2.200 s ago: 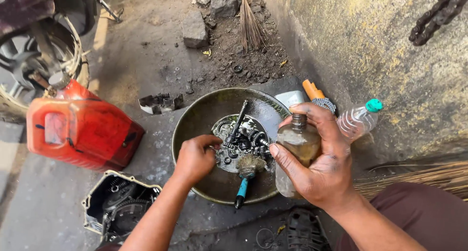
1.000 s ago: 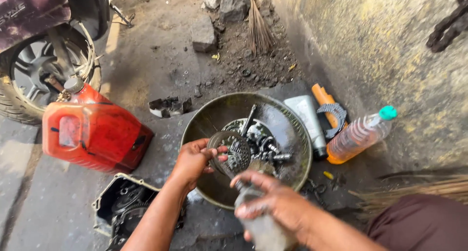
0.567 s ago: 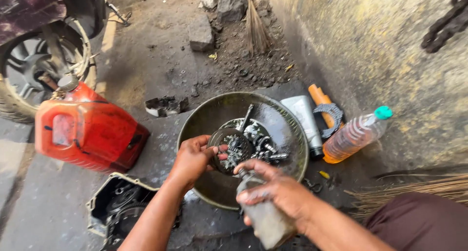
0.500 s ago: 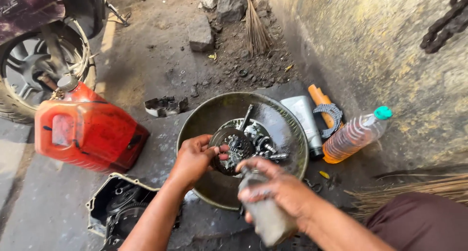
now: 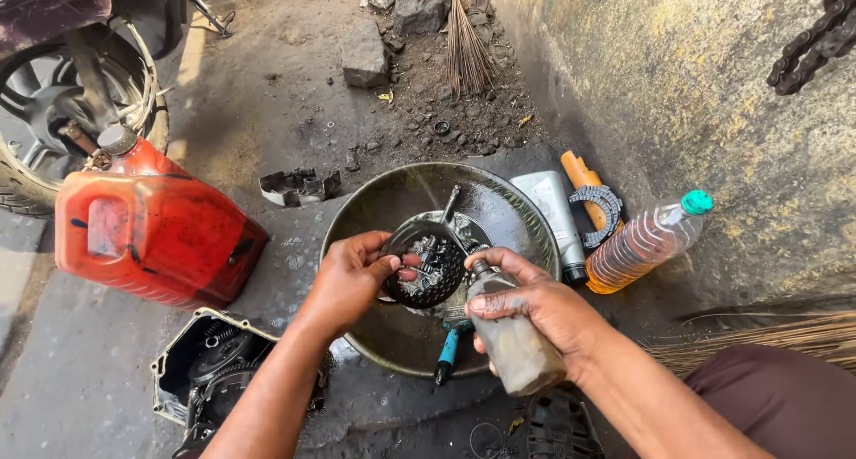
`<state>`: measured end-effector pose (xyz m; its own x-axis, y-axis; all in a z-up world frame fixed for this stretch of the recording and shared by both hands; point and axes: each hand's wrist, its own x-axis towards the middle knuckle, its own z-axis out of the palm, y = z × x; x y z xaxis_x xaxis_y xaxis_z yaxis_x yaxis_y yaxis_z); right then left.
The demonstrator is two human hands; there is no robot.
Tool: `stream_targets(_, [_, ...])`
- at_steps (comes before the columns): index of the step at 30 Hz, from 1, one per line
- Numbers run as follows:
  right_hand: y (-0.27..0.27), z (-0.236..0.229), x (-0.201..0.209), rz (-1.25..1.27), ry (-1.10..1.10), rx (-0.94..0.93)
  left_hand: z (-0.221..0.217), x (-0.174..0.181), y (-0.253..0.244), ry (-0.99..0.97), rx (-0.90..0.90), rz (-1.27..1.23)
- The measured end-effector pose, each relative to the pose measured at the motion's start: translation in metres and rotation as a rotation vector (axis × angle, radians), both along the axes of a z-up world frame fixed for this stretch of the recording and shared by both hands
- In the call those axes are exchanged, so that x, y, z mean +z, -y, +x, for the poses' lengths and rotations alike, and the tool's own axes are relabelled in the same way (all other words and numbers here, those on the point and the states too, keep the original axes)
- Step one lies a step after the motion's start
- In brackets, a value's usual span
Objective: Cleaning and inspecting motorcycle clutch plates and a clutch hub in a metal bowl using a brush and cleaning fluid.
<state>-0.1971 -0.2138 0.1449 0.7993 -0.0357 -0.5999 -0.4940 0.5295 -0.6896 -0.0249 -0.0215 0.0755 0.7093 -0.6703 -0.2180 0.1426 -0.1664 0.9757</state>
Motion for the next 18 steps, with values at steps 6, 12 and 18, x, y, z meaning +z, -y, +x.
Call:
stream_targets(6, [-0.001,-0.002,-0.004,-0.005,-0.021,-0.011,0.003,0.017,-0.007,-0.169,0.066,-0.074])
stream_targets(12, [-0.008,-0.002,-0.003,-0.079,-0.072,0.026,0.008,0.023,-0.014,-0.236,0.106,-0.124])
stream_targets(18, [-0.021,-0.003,-0.005,-0.105,-0.065,0.101,0.009,0.019,-0.013,-0.235,0.121,-0.166])
